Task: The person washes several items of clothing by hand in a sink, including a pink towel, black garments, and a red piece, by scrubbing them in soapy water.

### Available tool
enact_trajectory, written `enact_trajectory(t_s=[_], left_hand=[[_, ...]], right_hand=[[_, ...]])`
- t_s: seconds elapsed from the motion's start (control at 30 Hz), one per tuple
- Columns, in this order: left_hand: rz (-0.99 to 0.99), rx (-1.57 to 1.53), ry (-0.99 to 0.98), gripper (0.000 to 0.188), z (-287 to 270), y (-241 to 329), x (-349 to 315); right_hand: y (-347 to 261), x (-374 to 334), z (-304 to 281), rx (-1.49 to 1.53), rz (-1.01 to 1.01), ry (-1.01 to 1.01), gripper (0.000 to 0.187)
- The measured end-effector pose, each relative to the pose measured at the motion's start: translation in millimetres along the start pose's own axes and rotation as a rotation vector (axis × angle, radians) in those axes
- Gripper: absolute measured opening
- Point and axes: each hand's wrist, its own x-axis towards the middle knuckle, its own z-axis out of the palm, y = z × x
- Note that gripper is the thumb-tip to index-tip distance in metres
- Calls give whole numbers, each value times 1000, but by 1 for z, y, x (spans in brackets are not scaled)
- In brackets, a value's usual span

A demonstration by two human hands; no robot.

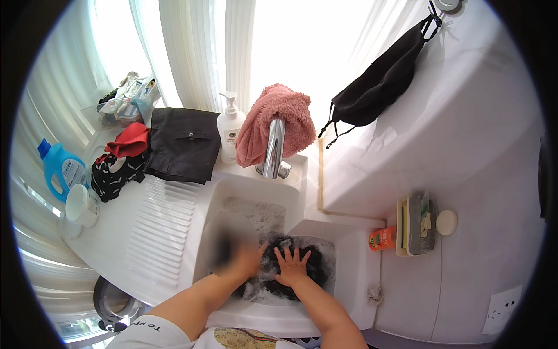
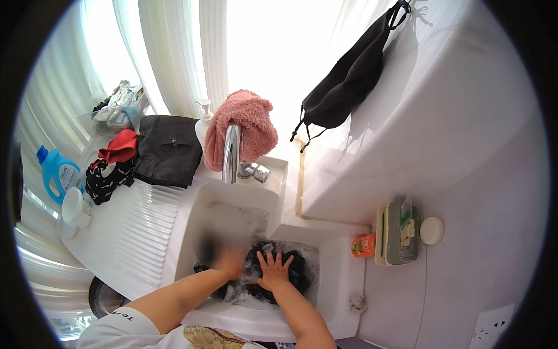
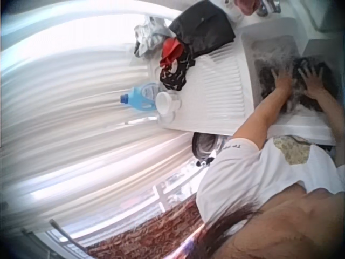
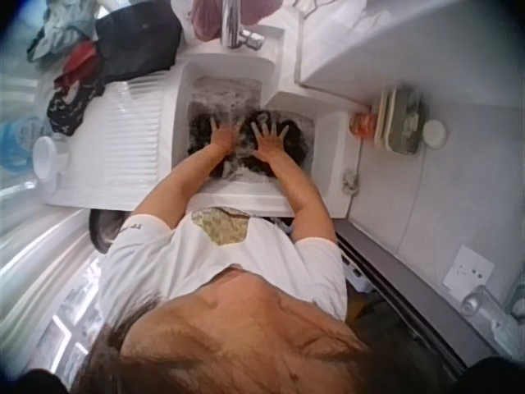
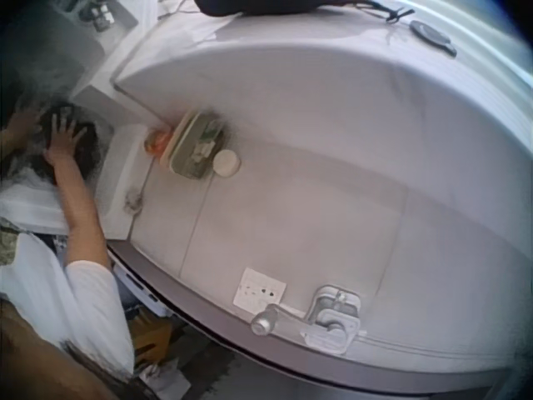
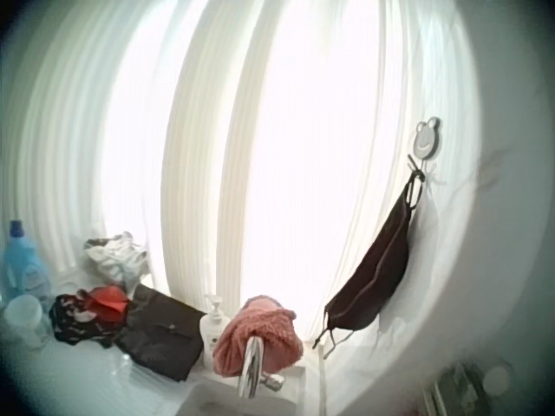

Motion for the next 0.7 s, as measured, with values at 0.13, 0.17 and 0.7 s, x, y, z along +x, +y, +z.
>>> enact_trajectory(t_s=[0.13, 0.17, 0.7], left_hand=[[-16, -72, -154, 79, -19, -8, 9], [-26, -126, -194, 76, -25, -11, 9], [394, -2123, 291, 60, -200, -6, -72]], right_hand=[[0, 14, 5, -26, 7, -55, 99], [-1, 12, -5, -48, 4, -69, 99], [-15, -37, -38, 1069, -399, 943, 157]])
